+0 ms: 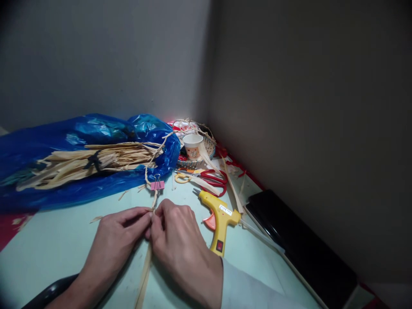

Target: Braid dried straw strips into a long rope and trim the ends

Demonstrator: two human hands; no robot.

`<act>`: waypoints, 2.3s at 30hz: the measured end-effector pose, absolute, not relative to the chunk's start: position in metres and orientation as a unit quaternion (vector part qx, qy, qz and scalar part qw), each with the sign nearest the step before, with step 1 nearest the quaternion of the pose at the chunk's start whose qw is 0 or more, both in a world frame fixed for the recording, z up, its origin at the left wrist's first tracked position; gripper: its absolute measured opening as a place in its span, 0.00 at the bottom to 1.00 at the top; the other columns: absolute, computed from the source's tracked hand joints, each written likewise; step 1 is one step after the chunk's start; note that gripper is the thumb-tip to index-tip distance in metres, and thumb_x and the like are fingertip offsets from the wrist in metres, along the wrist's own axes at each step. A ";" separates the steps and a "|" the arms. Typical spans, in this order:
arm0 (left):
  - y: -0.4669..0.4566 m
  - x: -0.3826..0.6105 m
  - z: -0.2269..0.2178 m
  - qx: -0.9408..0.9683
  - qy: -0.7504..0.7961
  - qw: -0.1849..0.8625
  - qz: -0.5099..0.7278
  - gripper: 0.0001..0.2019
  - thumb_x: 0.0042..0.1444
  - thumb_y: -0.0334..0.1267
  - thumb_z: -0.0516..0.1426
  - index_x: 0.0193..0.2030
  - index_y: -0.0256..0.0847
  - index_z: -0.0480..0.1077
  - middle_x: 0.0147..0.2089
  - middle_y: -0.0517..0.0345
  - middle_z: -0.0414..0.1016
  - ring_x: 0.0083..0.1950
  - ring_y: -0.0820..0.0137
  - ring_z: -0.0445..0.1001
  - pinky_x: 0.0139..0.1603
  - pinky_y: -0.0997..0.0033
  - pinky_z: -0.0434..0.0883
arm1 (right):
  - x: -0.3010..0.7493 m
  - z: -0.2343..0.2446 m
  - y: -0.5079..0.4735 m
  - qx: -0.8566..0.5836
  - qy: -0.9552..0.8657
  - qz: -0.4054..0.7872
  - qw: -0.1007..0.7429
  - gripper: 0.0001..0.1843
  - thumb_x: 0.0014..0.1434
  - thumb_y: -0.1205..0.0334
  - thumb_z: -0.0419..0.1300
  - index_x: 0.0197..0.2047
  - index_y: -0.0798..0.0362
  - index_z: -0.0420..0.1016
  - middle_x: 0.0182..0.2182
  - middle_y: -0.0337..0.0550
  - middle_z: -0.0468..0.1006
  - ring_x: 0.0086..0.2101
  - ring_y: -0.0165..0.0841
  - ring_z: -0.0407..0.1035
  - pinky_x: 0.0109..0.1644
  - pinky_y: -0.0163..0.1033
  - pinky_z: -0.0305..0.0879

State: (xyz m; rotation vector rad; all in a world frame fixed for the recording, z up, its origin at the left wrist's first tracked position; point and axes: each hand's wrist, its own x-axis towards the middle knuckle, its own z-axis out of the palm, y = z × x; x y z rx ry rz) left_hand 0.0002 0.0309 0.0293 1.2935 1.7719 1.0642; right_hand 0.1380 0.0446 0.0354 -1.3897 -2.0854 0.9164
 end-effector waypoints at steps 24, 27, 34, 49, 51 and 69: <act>0.033 -0.011 0.022 0.399 0.570 0.560 0.449 0.11 0.51 0.45 0.62 0.27 0.38 0.76 0.19 0.65 0.66 0.24 0.75 0.60 0.27 0.75 0.57 | 0.141 0.048 0.028 -0.468 -0.831 0.230 0.193 0.10 0.65 0.67 0.50 0.37 0.52 0.73 0.33 0.42 0.76 0.33 0.34 0.68 0.35 0.39 0.60; 0.034 -0.012 0.025 0.379 0.566 0.577 0.449 0.11 0.50 0.44 0.63 0.27 0.36 0.75 0.21 0.65 0.65 0.22 0.78 0.56 0.25 0.76 0.54 | 0.152 0.056 0.039 -0.451 -0.811 0.288 0.236 0.15 0.66 0.62 0.50 0.33 0.51 0.75 0.27 0.38 0.76 0.28 0.29 0.67 0.33 0.35 0.58; 0.036 -0.011 0.027 0.375 0.563 0.584 0.450 0.09 0.47 0.39 0.64 0.32 0.36 0.76 0.24 0.64 0.69 0.23 0.78 0.56 0.25 0.77 0.54 | 0.153 0.043 0.066 -0.398 -0.764 0.429 0.270 0.13 0.66 0.58 0.52 0.39 0.55 0.75 0.32 0.41 0.78 0.33 0.31 0.70 0.36 0.34 0.60; 0.030 -0.002 0.027 0.429 0.627 0.485 0.433 0.11 0.48 0.42 0.62 0.34 0.37 0.71 0.25 0.64 0.72 0.22 0.77 0.60 0.23 0.77 0.57 | 0.143 0.029 0.066 -0.440 -0.742 0.433 0.261 0.12 0.63 0.64 0.52 0.30 0.54 0.72 0.23 0.36 0.74 0.28 0.27 0.65 0.33 0.33 0.52; 0.028 -0.001 0.026 0.434 0.626 0.473 0.442 0.11 0.48 0.41 0.62 0.37 0.39 0.68 0.24 0.66 0.73 0.22 0.77 0.61 0.24 0.77 0.58 | 0.141 0.029 0.066 -0.458 -0.745 0.413 0.254 0.11 0.62 0.65 0.53 0.29 0.54 0.72 0.23 0.36 0.74 0.28 0.28 0.64 0.32 0.34 0.51; 0.006 0.009 0.032 0.641 0.678 0.104 0.344 0.07 0.54 0.38 0.57 0.26 0.44 0.73 0.20 0.62 0.70 0.21 0.70 0.67 0.27 0.71 0.63 | 0.138 0.029 0.066 -0.477 -0.713 0.421 0.295 0.08 0.54 0.68 0.55 0.25 0.55 0.70 0.21 0.37 0.72 0.25 0.27 0.63 0.29 0.32 0.53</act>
